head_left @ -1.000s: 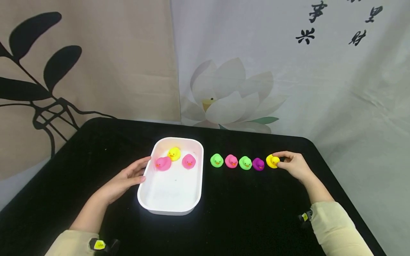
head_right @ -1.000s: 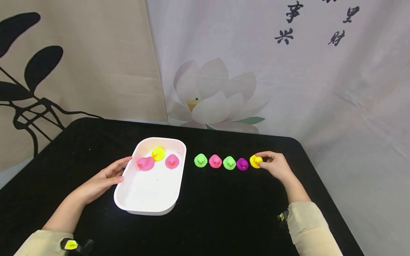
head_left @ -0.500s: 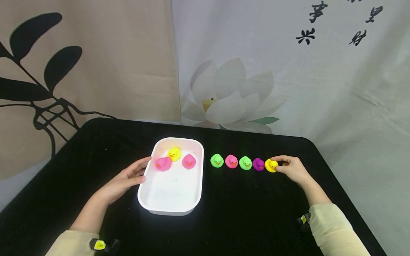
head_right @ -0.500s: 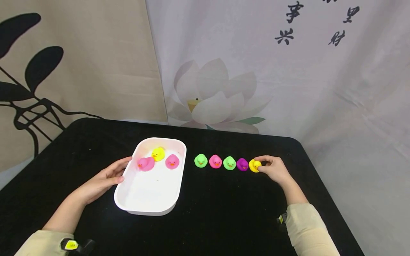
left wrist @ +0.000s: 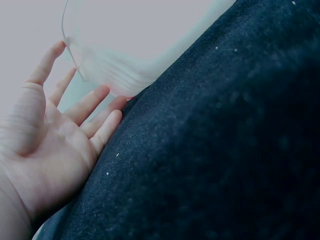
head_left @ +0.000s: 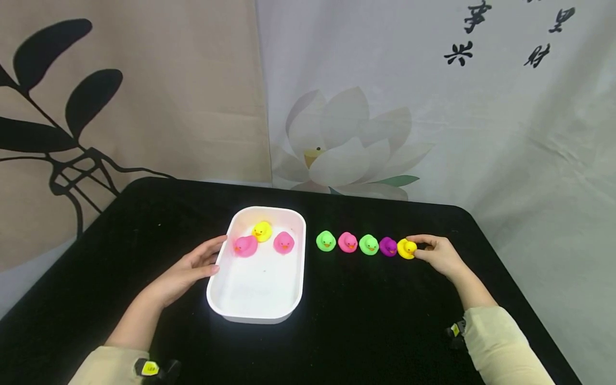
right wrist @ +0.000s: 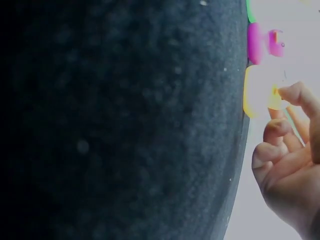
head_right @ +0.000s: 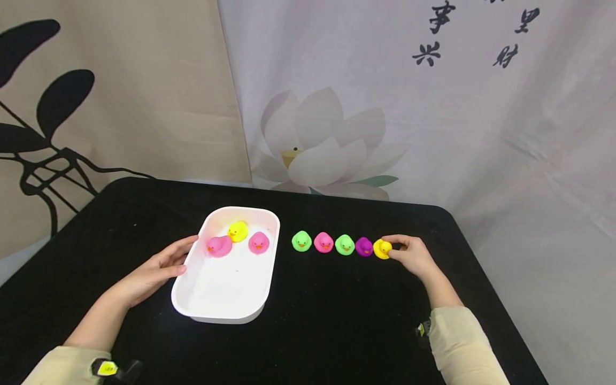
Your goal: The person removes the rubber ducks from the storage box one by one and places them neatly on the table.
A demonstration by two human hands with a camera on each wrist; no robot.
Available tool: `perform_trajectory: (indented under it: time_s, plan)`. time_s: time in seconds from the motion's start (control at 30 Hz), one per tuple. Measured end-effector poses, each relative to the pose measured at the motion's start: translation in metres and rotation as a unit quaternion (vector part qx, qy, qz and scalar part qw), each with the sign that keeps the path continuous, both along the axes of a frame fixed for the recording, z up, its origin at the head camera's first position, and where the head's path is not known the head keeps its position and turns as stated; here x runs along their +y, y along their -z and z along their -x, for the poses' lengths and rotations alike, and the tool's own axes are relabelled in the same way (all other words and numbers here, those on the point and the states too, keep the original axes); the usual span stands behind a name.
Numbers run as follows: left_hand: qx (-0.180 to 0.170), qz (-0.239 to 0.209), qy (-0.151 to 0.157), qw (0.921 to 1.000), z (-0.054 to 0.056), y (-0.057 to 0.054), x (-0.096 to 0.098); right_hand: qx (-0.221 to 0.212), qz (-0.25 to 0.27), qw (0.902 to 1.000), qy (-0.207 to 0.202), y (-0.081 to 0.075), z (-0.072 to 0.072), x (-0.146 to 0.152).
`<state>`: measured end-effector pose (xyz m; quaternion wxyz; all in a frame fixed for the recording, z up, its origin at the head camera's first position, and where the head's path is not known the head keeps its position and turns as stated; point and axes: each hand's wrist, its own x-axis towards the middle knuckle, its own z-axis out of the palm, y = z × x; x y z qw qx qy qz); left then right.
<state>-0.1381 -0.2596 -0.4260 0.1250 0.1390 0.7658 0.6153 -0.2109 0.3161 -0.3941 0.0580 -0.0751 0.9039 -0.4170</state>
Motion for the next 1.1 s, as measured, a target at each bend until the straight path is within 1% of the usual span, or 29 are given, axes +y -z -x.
perform_trajectory:
  time_s: [0.17, 0.27, 0.4, 0.57, 0.67, 0.8, 1.1]
  plan:
    - [-0.002, 0.002, -0.002, 1.0, -0.001, -0.001, 0.001, 0.005, -0.013, 0.9999, 0.004, 0.0, -0.001, 0.002]
    - [0.0, 0.002, -0.001, 1.0, -0.001, -0.001, 0.001, 0.018, -0.019, 0.9996, 0.012, -0.001, -0.002, 0.002]
    - [0.002, 0.001, -0.002, 1.0, -0.001, -0.001, 0.001, 0.056, -0.023, 0.9976, 0.032, -0.006, -0.004, -0.005]
    - [0.002, 0.003, -0.002, 1.0, -0.001, -0.002, 0.001, 0.107, -0.024, 0.9916, 0.069, -0.017, -0.009, -0.022]
    - [0.002, 0.004, -0.002, 1.0, -0.001, -0.002, 0.001, 0.13, -0.01, 0.9883, 0.08, -0.024, -0.013, -0.035]
    - [0.004, 0.002, -0.001, 1.0, -0.001, -0.001, 0.001, 0.15, 0.017, 0.9852, 0.08, -0.031, -0.018, -0.051]
    - [0.005, -0.002, 0.001, 1.0, 0.0, 0.0, 0.0, 0.162, 0.079, 0.9813, 0.067, -0.046, -0.029, -0.086]
